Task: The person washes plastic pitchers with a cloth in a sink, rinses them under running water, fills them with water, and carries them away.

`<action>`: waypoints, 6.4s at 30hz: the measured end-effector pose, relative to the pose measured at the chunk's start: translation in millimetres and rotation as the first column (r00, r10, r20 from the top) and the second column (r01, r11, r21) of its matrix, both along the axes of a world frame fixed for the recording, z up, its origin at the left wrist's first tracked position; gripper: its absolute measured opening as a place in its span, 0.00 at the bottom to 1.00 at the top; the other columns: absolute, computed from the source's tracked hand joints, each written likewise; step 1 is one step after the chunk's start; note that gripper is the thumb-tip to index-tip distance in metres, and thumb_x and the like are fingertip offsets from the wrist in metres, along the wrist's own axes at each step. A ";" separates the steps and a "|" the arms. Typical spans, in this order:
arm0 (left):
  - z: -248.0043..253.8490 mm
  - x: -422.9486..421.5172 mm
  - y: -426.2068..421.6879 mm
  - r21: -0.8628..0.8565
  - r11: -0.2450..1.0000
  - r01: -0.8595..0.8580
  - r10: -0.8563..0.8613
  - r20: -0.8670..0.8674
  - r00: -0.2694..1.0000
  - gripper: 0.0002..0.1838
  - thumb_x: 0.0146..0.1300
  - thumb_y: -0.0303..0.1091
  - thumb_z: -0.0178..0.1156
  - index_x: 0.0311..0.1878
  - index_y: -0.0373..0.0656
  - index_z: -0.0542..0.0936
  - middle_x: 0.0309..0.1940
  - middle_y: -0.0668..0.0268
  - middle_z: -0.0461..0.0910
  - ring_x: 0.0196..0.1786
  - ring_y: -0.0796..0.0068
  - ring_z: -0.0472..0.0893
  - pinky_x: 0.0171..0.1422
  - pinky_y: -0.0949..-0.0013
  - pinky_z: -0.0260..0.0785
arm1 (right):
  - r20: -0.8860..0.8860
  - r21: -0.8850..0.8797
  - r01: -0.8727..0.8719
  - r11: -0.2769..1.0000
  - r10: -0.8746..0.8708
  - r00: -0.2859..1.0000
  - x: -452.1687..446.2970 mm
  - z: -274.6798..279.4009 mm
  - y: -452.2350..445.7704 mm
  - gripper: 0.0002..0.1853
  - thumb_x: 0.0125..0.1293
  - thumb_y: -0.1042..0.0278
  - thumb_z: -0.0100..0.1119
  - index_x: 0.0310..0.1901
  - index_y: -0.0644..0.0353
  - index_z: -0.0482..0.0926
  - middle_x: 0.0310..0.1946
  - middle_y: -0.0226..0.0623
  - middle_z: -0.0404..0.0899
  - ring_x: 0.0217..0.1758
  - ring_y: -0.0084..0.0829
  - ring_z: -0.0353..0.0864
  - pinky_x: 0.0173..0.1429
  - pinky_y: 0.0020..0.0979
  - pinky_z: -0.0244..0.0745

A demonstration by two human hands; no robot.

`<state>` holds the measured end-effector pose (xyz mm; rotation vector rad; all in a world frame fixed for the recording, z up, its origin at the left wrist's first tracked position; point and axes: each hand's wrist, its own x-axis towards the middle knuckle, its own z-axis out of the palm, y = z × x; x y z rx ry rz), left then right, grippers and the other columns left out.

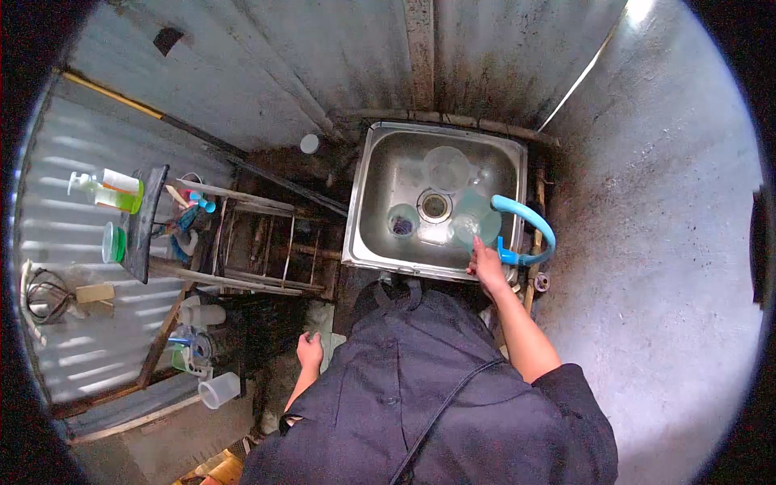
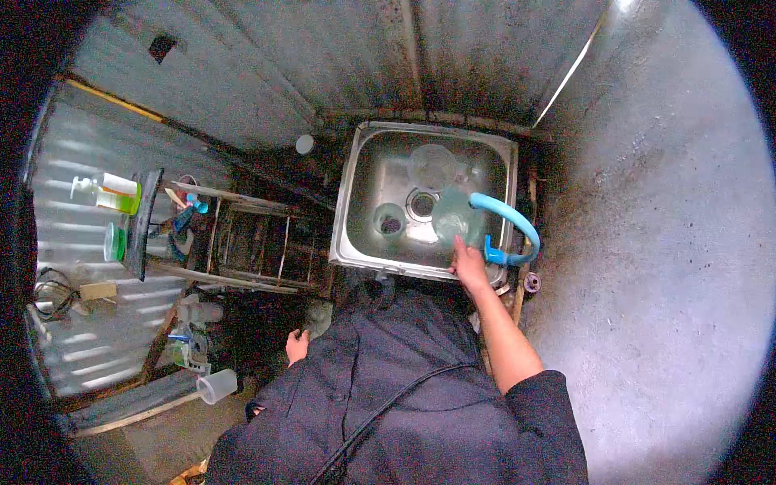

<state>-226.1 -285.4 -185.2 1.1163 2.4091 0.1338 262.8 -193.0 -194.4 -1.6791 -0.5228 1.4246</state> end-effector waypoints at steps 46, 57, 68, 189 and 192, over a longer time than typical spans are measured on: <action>-19.6 -13.2 19.5 0.003 0.997 0.079 -0.080 0.045 0.996 0.26 0.55 0.44 0.61 0.51 0.35 0.75 0.42 0.52 0.80 0.47 0.55 0.79 0.53 0.62 0.68 | 0.133 0.060 -0.088 0.994 0.080 0.988 22.2 10.5 -2.8 0.25 0.70 0.45 0.44 0.23 0.59 0.70 0.13 0.26 0.60 0.16 0.22 0.63 0.24 0.29 0.65; -22.4 -12.3 10.5 -0.038 0.998 0.042 -0.040 0.031 0.999 0.26 0.55 0.46 0.61 0.52 0.36 0.75 0.39 0.53 0.80 0.45 0.57 0.79 0.52 0.61 0.69 | -0.005 0.064 0.022 0.998 -0.022 1.000 19.8 28.3 2.7 0.20 0.70 0.49 0.45 0.25 0.53 0.65 0.16 0.22 0.57 0.17 0.19 0.59 0.24 0.27 0.62; -25.9 -16.0 13.6 -0.071 0.994 0.078 -0.075 0.046 0.996 0.26 0.54 0.45 0.62 0.51 0.36 0.76 0.37 0.54 0.81 0.43 0.58 0.80 0.50 0.62 0.69 | 0.116 0.054 0.025 0.998 -0.032 0.993 14.0 28.7 2.6 0.20 0.70 0.52 0.45 0.23 0.56 0.66 0.15 0.24 0.60 0.16 0.21 0.61 0.25 0.28 0.64; -13.0 13.3 13.8 -0.114 0.992 0.056 -0.036 0.170 0.985 0.34 0.56 0.50 0.62 0.54 0.27 0.72 0.31 0.58 0.82 0.37 0.68 0.81 0.44 0.69 0.70 | 0.567 0.116 -0.236 0.965 0.131 0.813 -2.1 -43.4 -8.5 0.09 0.59 0.73 0.51 0.39 0.58 0.81 0.36 0.43 0.82 0.43 0.40 0.81 0.51 0.35 0.72; -23.9 8.2 12.8 -0.121 0.991 0.064 -0.052 0.105 0.993 0.34 0.56 0.49 0.62 0.54 0.26 0.71 0.29 0.62 0.82 0.35 0.72 0.81 0.43 0.72 0.70 | 0.514 0.143 -0.163 0.976 0.067 0.855 -1.9 -45.6 -6.4 0.08 0.59 0.73 0.51 0.36 0.59 0.80 0.33 0.40 0.82 0.40 0.36 0.81 0.49 0.34 0.72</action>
